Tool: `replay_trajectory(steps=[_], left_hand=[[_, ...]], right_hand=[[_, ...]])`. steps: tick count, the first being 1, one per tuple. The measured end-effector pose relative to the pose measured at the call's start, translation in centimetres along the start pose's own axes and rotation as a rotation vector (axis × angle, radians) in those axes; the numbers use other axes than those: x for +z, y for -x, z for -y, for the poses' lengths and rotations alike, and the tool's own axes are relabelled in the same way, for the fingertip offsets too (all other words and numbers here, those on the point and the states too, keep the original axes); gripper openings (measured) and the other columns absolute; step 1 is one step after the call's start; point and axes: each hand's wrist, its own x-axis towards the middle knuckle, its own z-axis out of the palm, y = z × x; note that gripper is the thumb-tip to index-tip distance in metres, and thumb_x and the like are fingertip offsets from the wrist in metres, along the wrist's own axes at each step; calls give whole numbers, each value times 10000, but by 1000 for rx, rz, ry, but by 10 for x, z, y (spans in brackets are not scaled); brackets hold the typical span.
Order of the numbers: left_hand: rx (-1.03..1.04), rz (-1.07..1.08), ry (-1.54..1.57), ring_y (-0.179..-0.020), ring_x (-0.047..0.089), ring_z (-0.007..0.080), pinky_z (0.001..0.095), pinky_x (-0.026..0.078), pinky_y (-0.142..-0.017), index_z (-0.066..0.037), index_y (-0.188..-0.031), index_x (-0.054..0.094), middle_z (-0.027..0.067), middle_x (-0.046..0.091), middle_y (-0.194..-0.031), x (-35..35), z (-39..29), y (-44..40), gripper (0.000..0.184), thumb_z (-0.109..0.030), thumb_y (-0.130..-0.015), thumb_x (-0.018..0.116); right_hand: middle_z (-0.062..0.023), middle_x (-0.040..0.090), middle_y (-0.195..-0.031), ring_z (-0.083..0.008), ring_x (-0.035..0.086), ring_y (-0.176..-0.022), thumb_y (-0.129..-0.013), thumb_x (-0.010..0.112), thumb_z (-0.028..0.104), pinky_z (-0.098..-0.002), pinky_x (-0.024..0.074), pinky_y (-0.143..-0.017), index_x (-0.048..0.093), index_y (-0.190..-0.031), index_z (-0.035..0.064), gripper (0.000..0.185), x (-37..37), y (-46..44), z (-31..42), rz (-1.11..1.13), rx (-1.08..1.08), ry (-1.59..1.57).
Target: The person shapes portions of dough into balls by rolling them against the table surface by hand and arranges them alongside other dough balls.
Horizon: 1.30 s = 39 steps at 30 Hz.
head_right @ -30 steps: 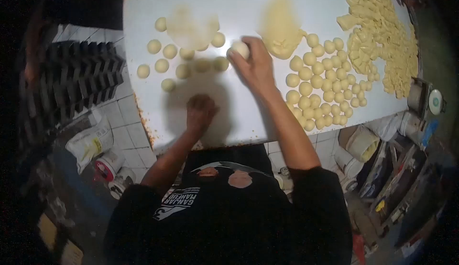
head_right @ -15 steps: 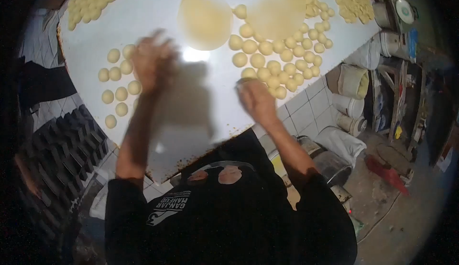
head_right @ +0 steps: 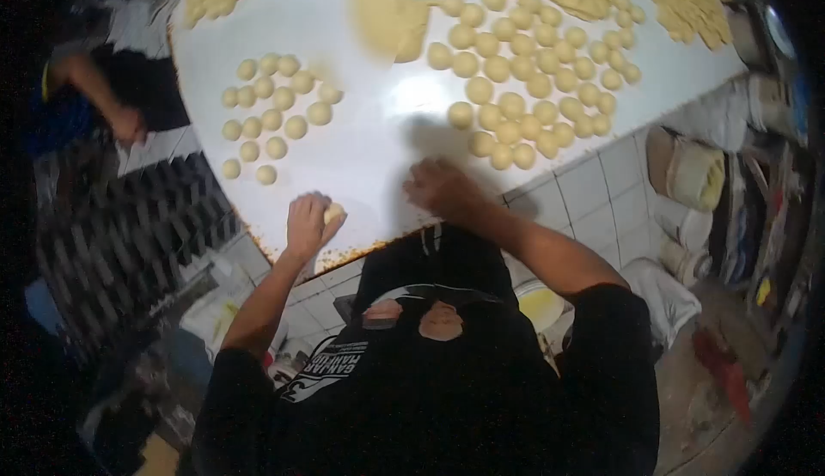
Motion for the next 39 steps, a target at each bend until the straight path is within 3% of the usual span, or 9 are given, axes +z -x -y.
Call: replay_trajectory(steps=[5,8,12,15,19,20,21,26,39], left_hand=[[-288,15,-3,-1080,577,358,500,429,-945,-97,-1045,653,128,634,-1080,127,-9,-18,227,-152,-856,764],[108,-111,335,-936,654,369,504,508,-859,-100,-973,712,161,675,-934,66,-19,1,180,-217,-853,777],[-181,812,-45,-838,645,393,528,506,-787,-99,-904,713,163,647,-805,82,18,-8,115,-202,-886,763],[-8,-157,247,-962,640,397,547,495,-861,-114,-971,693,134,677,-1011,100,-18,-22,102,-167,-898,741],[273,-90,205,-1036,630,410,562,483,-907,-109,-967,684,154,669,-1043,76,57,4,113,-165,-888,741],[24,467,-41,-977,642,345,493,499,-881,-109,-955,703,115,661,-972,56,48,-31,93,-171,-899,744],[-59,-160,126,-992,643,359,499,501,-880,-101,-977,706,126,660,-968,53,25,-54,101,-184,-927,736],[-101,-13,251,-1030,646,361,514,500,-927,-98,-994,687,123,682,-1058,78,-3,2,163,-172,-890,789],[-104,-364,262,-1109,680,423,527,531,-1037,-8,-1210,673,226,691,-1150,46,33,-21,224,-32,-988,665]], right_hand=[[-181,621,-920,-408,608,-931,-974,680,281,-522,483,-891,666,-949,62,220,94,-65,10,-179,484,48],[-184,639,-931,-404,612,-933,-970,690,325,-502,494,-897,664,-942,70,257,78,-17,4,-64,80,-18],[-171,638,-988,-396,610,-956,-922,753,315,-475,499,-881,660,-955,63,271,42,-57,10,888,742,-266],[-151,633,-983,-372,604,-926,-859,824,298,-500,466,-805,649,-874,78,281,114,-49,25,-100,464,51],[-131,618,-977,-352,591,-975,-874,824,313,-508,448,-792,645,-846,89,287,58,-39,-24,576,374,-62],[-129,618,-952,-348,598,-946,-878,823,315,-504,456,-782,659,-860,88,280,73,-46,-29,229,272,98],[-123,611,-896,-352,594,-893,-874,827,317,-504,453,-762,660,-862,88,283,66,-82,-18,-159,329,-25],[-119,608,-946,-357,564,-922,-872,829,300,-492,429,-786,658,-909,92,272,65,-27,-6,525,432,-229],[-242,641,-1325,-427,624,-1251,-935,781,187,-491,504,-1096,599,-1359,-22,507,8,-126,-22,162,709,-363]])
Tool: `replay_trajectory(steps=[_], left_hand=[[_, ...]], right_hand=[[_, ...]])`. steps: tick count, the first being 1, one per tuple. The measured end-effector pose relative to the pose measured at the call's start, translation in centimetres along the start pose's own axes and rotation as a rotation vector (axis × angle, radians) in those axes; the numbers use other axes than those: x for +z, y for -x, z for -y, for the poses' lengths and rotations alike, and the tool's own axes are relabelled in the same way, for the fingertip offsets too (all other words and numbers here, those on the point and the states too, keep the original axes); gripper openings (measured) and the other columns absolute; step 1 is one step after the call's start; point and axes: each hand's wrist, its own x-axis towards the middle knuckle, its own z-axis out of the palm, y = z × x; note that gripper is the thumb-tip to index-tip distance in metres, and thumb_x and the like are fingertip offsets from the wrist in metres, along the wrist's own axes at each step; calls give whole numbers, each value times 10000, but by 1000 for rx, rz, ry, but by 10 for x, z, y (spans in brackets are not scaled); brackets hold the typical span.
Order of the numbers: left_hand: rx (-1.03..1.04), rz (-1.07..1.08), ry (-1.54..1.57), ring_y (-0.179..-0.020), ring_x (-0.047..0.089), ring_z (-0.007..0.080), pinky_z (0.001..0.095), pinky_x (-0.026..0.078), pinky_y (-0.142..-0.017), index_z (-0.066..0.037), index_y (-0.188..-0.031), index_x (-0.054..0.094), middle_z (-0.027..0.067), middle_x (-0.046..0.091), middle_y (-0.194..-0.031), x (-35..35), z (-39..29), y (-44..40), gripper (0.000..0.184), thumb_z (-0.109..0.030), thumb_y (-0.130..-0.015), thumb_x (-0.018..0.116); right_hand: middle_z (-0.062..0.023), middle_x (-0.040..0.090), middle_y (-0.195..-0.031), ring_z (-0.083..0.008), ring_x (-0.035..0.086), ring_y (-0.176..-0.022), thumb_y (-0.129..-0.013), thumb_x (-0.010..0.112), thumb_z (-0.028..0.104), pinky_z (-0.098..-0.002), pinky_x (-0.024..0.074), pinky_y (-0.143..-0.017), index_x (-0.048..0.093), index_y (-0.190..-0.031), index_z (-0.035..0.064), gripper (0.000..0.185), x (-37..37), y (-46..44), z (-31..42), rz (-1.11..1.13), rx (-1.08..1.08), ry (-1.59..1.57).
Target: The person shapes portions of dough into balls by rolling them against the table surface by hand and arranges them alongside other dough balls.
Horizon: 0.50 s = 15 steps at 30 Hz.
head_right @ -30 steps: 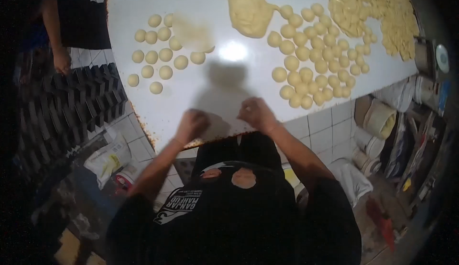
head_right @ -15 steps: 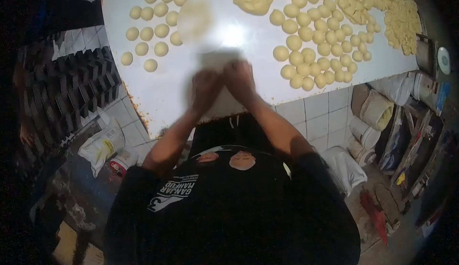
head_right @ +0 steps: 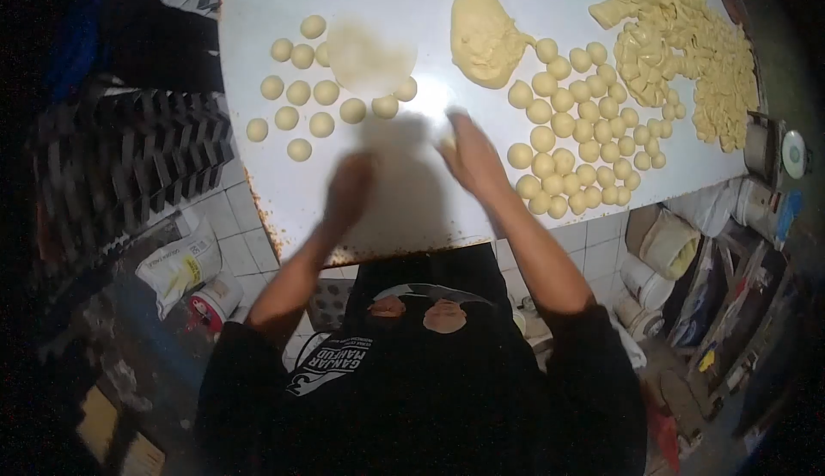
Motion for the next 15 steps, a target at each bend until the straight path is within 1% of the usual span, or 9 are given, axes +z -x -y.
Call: replay_trajectory(steps=[1,4,5,6,8,10,12,14,15], left_hand=[[-317,187,-116,-1107,679,432,522,547,-1011,-3,-1223,679,223,698,-1161,-28,-14,-63,205,-39,-1027,634],[-164,-255,104,-1100,691,400,478,552,-947,-20,-1219,703,194,715,-1174,-69,-5,-216,236,-160,-1031,677],[-79,-304,67,-1099,689,391,472,548,-947,-10,-1185,715,189,726,-1193,-72,10,-250,219,-154,-1026,675],[-164,-318,153,-1128,670,384,474,537,-947,0,-1137,724,179,731,-1198,-67,18,-272,190,-143,-1019,683],[212,-224,-340,-1149,653,365,475,533,-951,4,-1088,730,166,725,-1203,-35,97,-287,182,-151,-994,715],[303,-234,-408,-1155,643,363,487,538,-949,-21,-1139,725,147,707,-1205,-31,27,-287,216,-156,-971,723],[415,28,43,-1135,650,342,484,546,-939,-61,-1221,700,132,686,-1200,45,-2,-261,266,-138,-967,698],[413,144,274,-1003,678,386,498,579,-877,-13,-1257,680,203,670,-1222,73,-96,-250,302,-61,-965,623],[369,251,167,-991,674,389,501,583,-849,-14,-1231,682,196,669,-1191,97,-117,-247,276,-53,-964,619]], right_hand=[[-250,653,-1295,-427,635,-1221,-963,757,212,-468,516,-1044,610,-1337,-22,466,-5,-44,25,-161,-210,37],[-208,683,-1246,-428,646,-1126,-935,780,358,-473,525,-980,659,-1272,17,494,16,-155,74,-388,-305,-272],[-192,684,-1294,-420,649,-1136,-939,773,374,-476,526,-991,662,-1275,26,497,27,-186,66,-304,-352,71],[-191,690,-1308,-414,651,-1150,-964,741,365,-482,526,-1001,674,-1262,29,455,50,-196,49,-519,-520,359],[-197,702,-1257,-393,657,-1155,-969,744,308,-481,522,-1004,688,-1222,31,379,30,-168,56,-600,-585,76],[-194,706,-1223,-378,671,-1112,-958,760,236,-469,545,-950,693,-1189,35,313,-8,-109,31,-477,-351,77],[-157,716,-1170,-370,680,-1060,-955,755,162,-471,565,-867,698,-1159,53,239,-52,-50,-11,-570,-133,178],[-143,722,-1102,-393,682,-995,-965,729,132,-486,564,-803,706,-1134,61,185,-95,-16,-32,-523,63,450],[-143,722,-1102,-393,682,-995,-965,729,132,-486,564,-803,706,-1134,61,185,-96,-15,-47,-529,57,460]])
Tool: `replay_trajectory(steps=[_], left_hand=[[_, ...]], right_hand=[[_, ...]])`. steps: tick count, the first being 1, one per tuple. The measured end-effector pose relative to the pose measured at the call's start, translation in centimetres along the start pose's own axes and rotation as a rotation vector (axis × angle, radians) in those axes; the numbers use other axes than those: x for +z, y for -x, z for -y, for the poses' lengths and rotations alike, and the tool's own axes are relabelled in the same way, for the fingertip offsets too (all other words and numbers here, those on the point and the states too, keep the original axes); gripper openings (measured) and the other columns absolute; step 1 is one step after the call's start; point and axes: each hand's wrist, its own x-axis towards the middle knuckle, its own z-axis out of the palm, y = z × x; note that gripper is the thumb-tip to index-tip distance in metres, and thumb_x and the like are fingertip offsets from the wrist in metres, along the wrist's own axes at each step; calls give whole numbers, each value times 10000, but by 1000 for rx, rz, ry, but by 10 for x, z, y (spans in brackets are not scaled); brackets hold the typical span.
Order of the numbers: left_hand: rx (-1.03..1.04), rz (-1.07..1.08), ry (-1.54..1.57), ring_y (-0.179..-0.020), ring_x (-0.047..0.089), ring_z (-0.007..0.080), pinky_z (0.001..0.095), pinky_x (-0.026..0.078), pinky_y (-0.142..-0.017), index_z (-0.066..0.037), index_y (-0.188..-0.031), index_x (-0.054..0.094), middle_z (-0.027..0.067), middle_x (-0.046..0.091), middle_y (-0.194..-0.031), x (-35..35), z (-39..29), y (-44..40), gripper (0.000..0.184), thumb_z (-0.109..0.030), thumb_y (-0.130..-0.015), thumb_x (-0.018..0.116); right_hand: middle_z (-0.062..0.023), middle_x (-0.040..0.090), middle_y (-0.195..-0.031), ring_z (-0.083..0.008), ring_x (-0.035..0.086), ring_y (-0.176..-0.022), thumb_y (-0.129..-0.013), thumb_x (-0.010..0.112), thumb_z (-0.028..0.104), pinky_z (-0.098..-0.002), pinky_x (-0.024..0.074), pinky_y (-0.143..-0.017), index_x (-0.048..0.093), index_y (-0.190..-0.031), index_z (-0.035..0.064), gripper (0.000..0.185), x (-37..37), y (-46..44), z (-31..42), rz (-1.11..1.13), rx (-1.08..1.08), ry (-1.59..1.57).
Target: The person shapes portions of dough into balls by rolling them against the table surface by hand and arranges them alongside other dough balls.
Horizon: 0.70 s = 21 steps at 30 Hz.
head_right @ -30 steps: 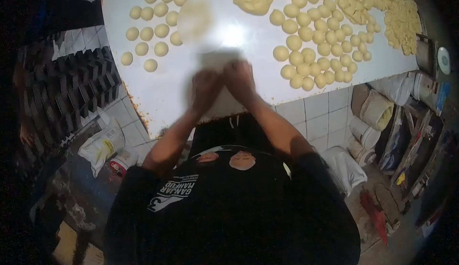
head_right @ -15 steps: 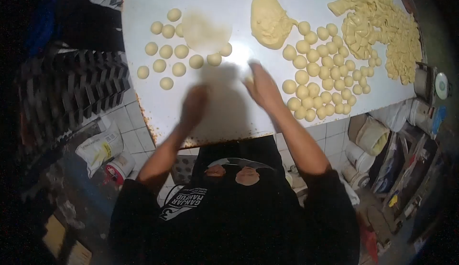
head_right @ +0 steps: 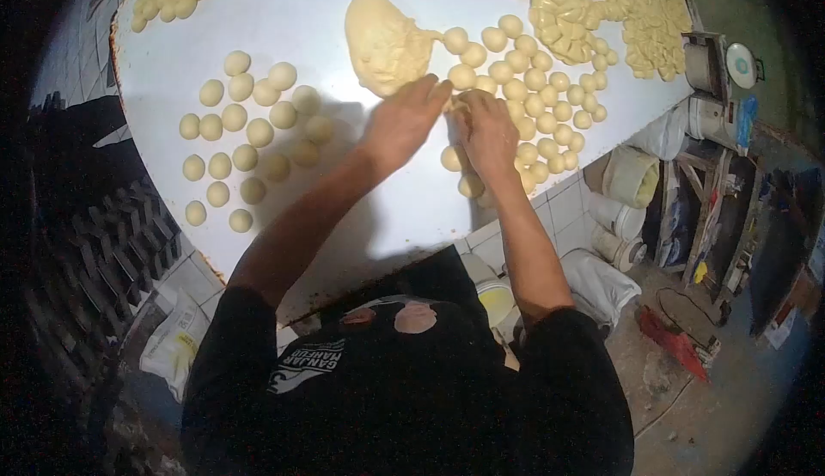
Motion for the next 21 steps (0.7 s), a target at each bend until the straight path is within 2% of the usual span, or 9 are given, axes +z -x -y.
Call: replay_trajectory(steps=[4,6,8,11,13,14,15,19,21], left_hand=[[-201,142,-34,-1004,682,410,489,599,-807,-26,-1192,684,187,674,-1137,65,11,4,224,-92,-980,654],[-373,-116,87,-1046,695,410,483,594,-855,-51,-1313,636,190,690,-1207,28,-4,45,309,-140,-1019,663],[-434,-316,57,-1104,707,419,486,596,-894,-60,-1258,690,230,725,-1168,-24,-37,144,330,-174,-959,772],[-287,291,-290,-1062,677,387,505,540,-957,-43,-1212,691,201,688,-1123,-62,-37,317,391,-281,-920,796],[-394,140,-578,-1031,619,388,521,486,-941,-60,-1136,693,172,666,-1077,-54,-20,308,332,-294,-916,778],[-459,-105,-544,-1016,582,405,526,459,-891,-86,-1078,683,173,653,-1068,-20,-8,287,253,-241,-897,768],[-486,-86,-530,-1016,582,405,526,459,-891,-86,-1078,683,173,653,-1068,11,-34,294,253,-241,-897,768],[-483,-46,-70,-906,589,410,527,460,-834,-59,-931,665,199,644,-955,17,-40,319,148,-181,-886,735],[-721,599,-196,-814,626,403,506,510,-798,-78,-833,652,185,651,-853,-24,-21,301,132,-168,-868,742]], right_hand=[[-166,710,-1059,-418,686,-962,-997,695,199,-514,553,-812,691,-1124,53,193,6,14,-35,145,15,-118],[-193,695,-1090,-424,684,-960,-1027,651,260,-532,550,-821,681,-1121,51,231,-20,22,2,167,119,-276],[-175,705,-1102,-384,698,-987,-1012,673,276,-500,558,-818,698,-1100,83,214,0,88,8,254,-106,-351],[-124,684,-917,-331,684,-850,-922,771,300,-488,541,-772,728,-1004,101,219,50,144,-15,226,-860,-275],[-123,644,-884,-336,646,-912,-888,756,281,-500,496,-803,711,-927,102,188,82,124,1,137,-850,-222],[-117,638,-978,-340,621,-1042,-901,700,245,-483,488,-866,654,-898,109,144,92,107,39,672,-583,142],[-117,638,-978,-340,621,-1042,-901,700,245,-483,488,-866,654,-898,109,144,100,139,46,707,-583,135],[-150,648,-1004,-354,625,-1043,-922,729,273,-523,496,-932,668,-936,88,195,88,154,29,182,-699,-297],[-137,639,-978,-372,617,-994,-895,777,300,-521,488,-887,662,-962,91,247,64,99,34,1169,-492,71]])
